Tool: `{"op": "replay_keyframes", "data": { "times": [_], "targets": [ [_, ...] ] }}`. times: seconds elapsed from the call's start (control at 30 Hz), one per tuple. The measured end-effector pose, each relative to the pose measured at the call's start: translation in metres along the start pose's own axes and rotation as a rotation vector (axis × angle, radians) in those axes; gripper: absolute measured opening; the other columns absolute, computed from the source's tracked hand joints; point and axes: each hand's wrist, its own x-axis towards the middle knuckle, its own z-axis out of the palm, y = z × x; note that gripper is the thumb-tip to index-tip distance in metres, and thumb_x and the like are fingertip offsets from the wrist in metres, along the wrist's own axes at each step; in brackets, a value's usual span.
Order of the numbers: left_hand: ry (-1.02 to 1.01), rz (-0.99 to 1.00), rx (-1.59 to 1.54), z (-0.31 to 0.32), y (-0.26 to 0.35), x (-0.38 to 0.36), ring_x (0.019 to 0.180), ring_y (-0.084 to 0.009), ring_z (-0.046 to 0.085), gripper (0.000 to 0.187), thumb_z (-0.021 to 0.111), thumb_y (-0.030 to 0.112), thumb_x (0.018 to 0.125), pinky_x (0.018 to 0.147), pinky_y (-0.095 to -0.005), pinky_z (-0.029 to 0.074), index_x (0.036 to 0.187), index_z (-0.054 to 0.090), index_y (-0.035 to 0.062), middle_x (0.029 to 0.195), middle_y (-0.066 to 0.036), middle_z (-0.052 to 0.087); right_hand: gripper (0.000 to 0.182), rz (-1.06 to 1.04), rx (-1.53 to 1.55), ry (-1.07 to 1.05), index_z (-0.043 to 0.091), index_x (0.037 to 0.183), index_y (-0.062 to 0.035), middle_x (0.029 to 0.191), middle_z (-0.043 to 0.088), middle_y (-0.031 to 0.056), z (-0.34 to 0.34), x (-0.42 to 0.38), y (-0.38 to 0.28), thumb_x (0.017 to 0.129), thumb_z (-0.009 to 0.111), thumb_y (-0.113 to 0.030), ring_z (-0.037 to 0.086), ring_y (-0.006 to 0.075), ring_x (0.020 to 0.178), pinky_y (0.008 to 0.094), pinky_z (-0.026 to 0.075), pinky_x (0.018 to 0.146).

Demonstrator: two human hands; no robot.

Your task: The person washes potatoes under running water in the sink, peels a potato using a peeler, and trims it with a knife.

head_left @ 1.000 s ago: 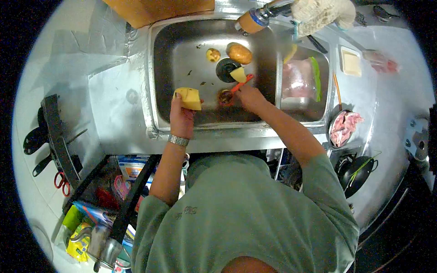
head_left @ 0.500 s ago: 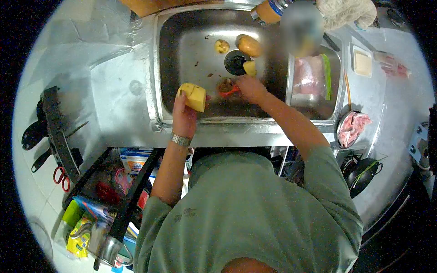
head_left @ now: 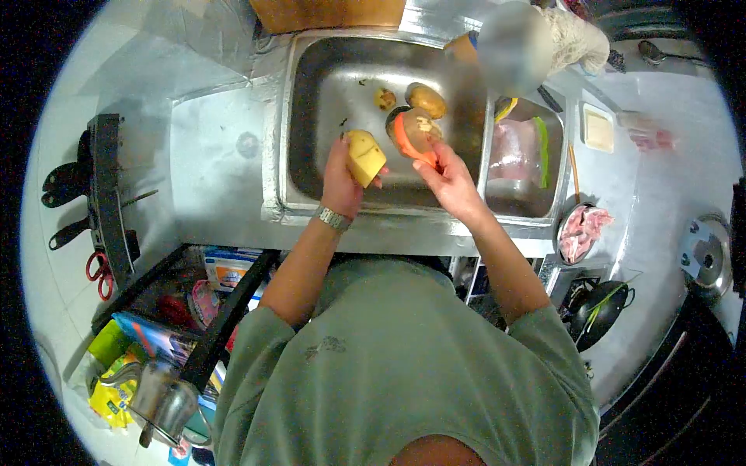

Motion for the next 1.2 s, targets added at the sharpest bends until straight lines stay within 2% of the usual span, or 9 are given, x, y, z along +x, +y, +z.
{"op": "replay_keyframes", "data": {
  "times": [0.27, 0.33, 0.53, 0.67, 0.73, 0.83, 0.9, 1.03, 1.2],
  "targets": [
    [0.028, -0.087, -0.052, 0.014, -0.002, 0.004, 0.047, -0.0165, 0.057, 0.042, 0.042, 0.048, 0.094, 0.036, -0.0266, 0.040, 0.097, 0.055, 0.0090, 0.069, -0.006, 0.061, 0.042, 0.118, -0.117, -0.167, 0.052, 0.123, -0.0033, 0.093, 0.063, 0.0111, -0.003, -0.018, -0.054, 0.094, 0.057, -0.032, 0.060, 0.0183, 0.084, 0.0332, 0.049, 0.075],
    [0.071, -0.070, -0.035, 0.016, -0.004, 0.004, 0.045, -0.0159, 0.056, 0.042, 0.042, 0.048, 0.094, 0.036, -0.0261, 0.039, 0.095, 0.055, 0.0086, 0.068, -0.005, 0.060, 0.036, -0.070, -0.292, -0.077, 0.054, 0.107, -0.0008, 0.073, 0.055, 0.0106, 0.002, -0.017, -0.050, 0.094, 0.058, -0.034, 0.053, 0.0192, 0.064, 0.0339, 0.044, 0.059],
    [0.040, -0.081, -0.036, 0.015, -0.003, 0.001, 0.043, -0.0157, 0.055, 0.041, 0.043, 0.048, 0.094, 0.033, -0.0249, 0.037, 0.091, 0.055, 0.0086, 0.067, -0.005, 0.060, 0.041, -0.069, -0.598, -0.055, 0.053, 0.114, -0.0001, 0.088, 0.063, 0.0208, 0.004, -0.010, -0.039, 0.094, 0.056, -0.037, 0.062, 0.0329, 0.081, 0.0386, 0.048, 0.072],
    [-0.024, -0.166, -0.039, 0.010, -0.002, -0.003, 0.050, -0.0153, 0.057, 0.042, 0.043, 0.053, 0.093, 0.037, -0.0270, 0.041, 0.094, 0.056, 0.0121, 0.071, -0.003, 0.061, 0.042, 0.030, -0.435, 0.111, 0.052, 0.120, -0.0018, 0.091, 0.064, 0.0204, -0.005, 0.016, -0.020, 0.095, 0.054, -0.036, 0.062, 0.0305, 0.084, 0.0369, 0.048, 0.075],
    [-0.078, -0.201, -0.053, 0.002, -0.003, -0.001, 0.057, -0.0146, 0.059, 0.043, 0.044, 0.057, 0.092, 0.042, -0.0282, 0.045, 0.095, 0.058, 0.0160, 0.075, 0.000, 0.063, 0.040, -0.043, -0.373, 0.183, 0.057, 0.107, -0.0007, 0.087, 0.064, 0.0257, -0.008, 0.013, -0.024, 0.093, 0.056, -0.038, 0.063, 0.0435, 0.083, 0.0462, 0.049, 0.069],
    [-0.289, -0.185, -0.099, -0.006, -0.004, 0.007, 0.061, -0.0168, 0.062, 0.047, 0.045, 0.059, 0.090, 0.044, -0.0275, 0.045, 0.098, 0.057, 0.0147, 0.079, -0.002, 0.064, 0.040, 0.016, -0.280, 0.129, 0.056, 0.112, -0.0013, 0.084, 0.063, 0.0205, -0.012, 0.004, -0.027, 0.094, 0.055, -0.037, 0.063, 0.0316, 0.078, 0.0400, 0.049, 0.070],
    [-0.337, -0.205, -0.024, -0.008, -0.002, 0.005, 0.070, -0.0173, 0.062, 0.041, 0.059, 0.039, 0.090, 0.054, -0.0288, 0.049, 0.112, 0.048, 0.0058, 0.086, -0.007, 0.060, 0.040, 0.164, -0.143, 0.073, 0.056, 0.117, -0.0026, 0.081, 0.060, 0.0101, -0.013, 0.002, -0.021, 0.095, 0.055, -0.035, 0.054, 0.0173, 0.073, 0.0324, 0.046, 0.067],
    [-0.228, 0.146, 0.481, 0.006, 0.003, -0.003, 0.095, -0.0155, 0.058, 0.055, 0.078, 0.011, 0.075, 0.084, -0.0305, 0.050, 0.117, 0.042, 0.0033, 0.102, -0.008, 0.058, 0.039, 0.209, 0.023, 0.054, 0.055, 0.120, -0.0031, 0.081, 0.057, 0.0039, -0.017, -0.013, -0.017, 0.096, 0.054, -0.034, 0.051, 0.0144, 0.071, 0.0291, 0.045, 0.066],
    [-0.174, 0.375, 0.687, 0.002, -0.004, -0.004, 0.094, -0.0168, 0.059, 0.057, 0.080, 0.013, 0.073, 0.082, -0.0315, 0.050, 0.116, 0.043, 0.0034, 0.102, -0.008, 0.058, 0.040, 0.171, -0.030, 0.040, 0.055, 0.120, -0.0031, 0.080, 0.058, 0.0051, -0.020, -0.022, -0.021, 0.096, 0.055, -0.034, 0.054, 0.0155, 0.072, 0.0295, 0.046, 0.066]
  ]
}}
